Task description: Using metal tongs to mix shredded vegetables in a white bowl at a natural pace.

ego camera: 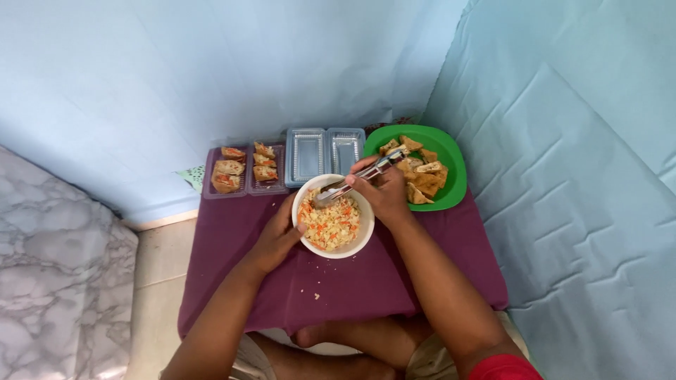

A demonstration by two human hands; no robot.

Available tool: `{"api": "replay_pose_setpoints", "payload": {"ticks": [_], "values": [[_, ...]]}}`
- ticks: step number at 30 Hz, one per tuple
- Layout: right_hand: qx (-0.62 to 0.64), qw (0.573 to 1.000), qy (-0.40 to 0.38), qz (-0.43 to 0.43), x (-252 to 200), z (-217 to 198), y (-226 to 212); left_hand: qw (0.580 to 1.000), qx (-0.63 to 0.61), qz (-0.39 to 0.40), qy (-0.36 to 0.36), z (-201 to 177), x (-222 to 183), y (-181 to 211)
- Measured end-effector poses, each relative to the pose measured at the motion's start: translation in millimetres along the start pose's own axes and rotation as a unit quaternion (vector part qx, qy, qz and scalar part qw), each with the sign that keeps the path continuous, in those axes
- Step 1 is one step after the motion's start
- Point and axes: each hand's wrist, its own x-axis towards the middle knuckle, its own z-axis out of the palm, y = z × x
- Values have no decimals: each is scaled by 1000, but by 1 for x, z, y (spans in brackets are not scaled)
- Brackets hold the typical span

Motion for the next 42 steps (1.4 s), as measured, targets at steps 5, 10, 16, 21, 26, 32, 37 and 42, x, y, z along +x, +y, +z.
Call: {"api": "replay_pose_setpoints", "payload": {"ticks": [5, 10, 16, 21, 26, 32, 37, 42], "values": [[33, 999, -15, 16, -2, 4, -3, 999, -31, -11, 23, 6, 0, 13], [53, 998, -29, 21, -2, 4, -11, 991, -110, -24, 71, -5, 3, -16], [5, 999, -36, 14, 0, -2, -17, 986, -131, 2, 100, -6, 3, -8], [-33, 998, -58, 20, -5, 7, -22, 999, -39, 5, 31, -2, 3, 6], [-14, 997, -72, 23, -6, 11, -25, 998, 23, 16, 58, -3, 3, 8], [15, 997, -80, 19, -2, 4, -26, 991, 0, 7, 135, -9, 1, -24], [0, 997, -74, 1, 5, -9, -28, 993, -16, 25, 113, -6, -1, -12], [-29, 996, -78, 18, 3, -3, -19, 997, 34, 68, 35, -4, 7, -4]]}}
